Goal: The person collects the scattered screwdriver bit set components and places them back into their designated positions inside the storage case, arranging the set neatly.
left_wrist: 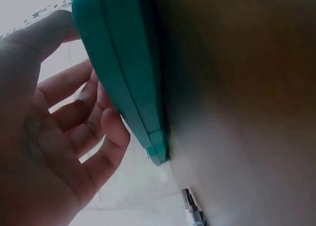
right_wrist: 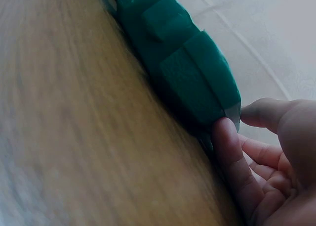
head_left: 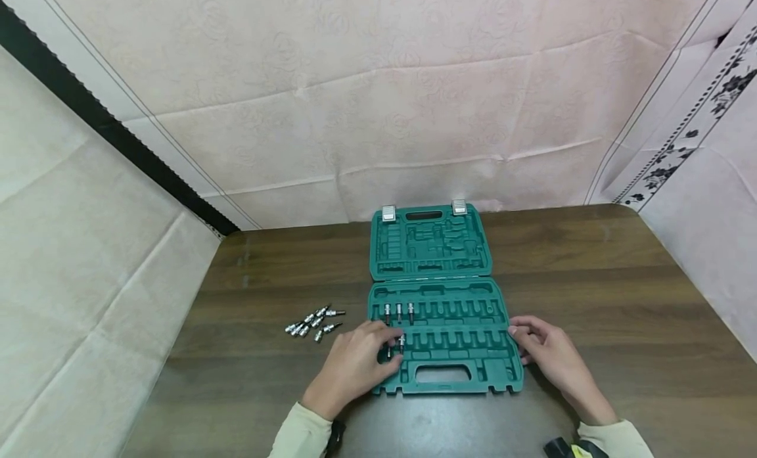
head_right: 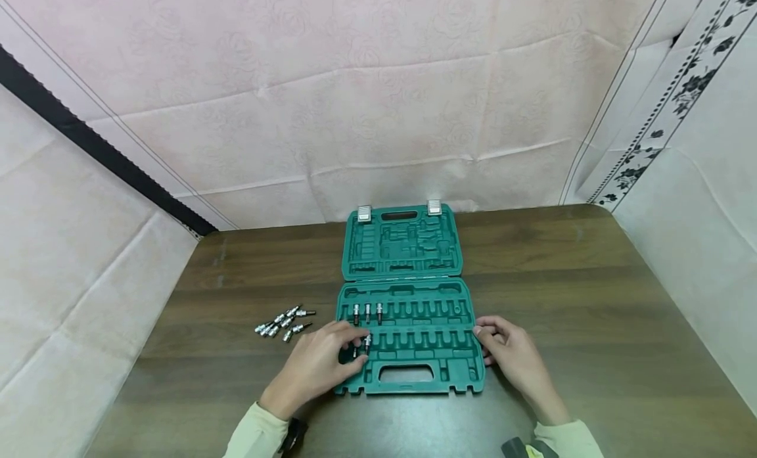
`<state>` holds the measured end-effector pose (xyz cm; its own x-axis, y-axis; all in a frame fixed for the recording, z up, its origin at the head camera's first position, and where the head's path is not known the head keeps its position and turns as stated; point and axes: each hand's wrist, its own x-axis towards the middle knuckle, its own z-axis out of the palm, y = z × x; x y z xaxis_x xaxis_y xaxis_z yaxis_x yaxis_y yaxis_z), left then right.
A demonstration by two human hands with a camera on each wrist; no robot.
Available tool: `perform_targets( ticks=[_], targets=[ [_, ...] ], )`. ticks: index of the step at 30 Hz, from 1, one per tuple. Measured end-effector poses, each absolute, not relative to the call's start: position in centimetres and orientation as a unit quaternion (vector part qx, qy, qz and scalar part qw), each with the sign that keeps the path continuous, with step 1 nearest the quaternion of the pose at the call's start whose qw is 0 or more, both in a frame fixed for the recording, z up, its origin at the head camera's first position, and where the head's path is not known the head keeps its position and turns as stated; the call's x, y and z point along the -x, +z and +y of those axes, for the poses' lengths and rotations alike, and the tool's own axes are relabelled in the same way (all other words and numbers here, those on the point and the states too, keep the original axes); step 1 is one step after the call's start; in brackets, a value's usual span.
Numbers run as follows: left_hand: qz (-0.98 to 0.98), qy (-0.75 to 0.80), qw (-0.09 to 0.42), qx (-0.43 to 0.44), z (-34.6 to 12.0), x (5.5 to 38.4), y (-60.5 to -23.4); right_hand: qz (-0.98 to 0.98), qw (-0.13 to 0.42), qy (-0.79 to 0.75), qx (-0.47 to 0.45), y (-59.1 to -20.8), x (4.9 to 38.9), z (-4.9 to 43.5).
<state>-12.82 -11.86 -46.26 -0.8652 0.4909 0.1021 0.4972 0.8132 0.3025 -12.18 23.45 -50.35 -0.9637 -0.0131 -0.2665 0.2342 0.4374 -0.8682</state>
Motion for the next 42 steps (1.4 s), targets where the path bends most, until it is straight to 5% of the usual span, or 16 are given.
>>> perform_targets(
  ticks=[32, 42],
  targets=[
    [-0.962, -0.199, 0.019, 0.186, -10.2, 12.4, -45.9, 0.837, 0.121, -0.529, -0.062, -50.7, 12.3, 23.5],
    [-0.958, -0.23, -0.035, 0.169, -10.6, 13.1, -45.7, 0.84, 0.118, -0.527, -0.059, -50.5, 12.3, 23.6]
  ],
)
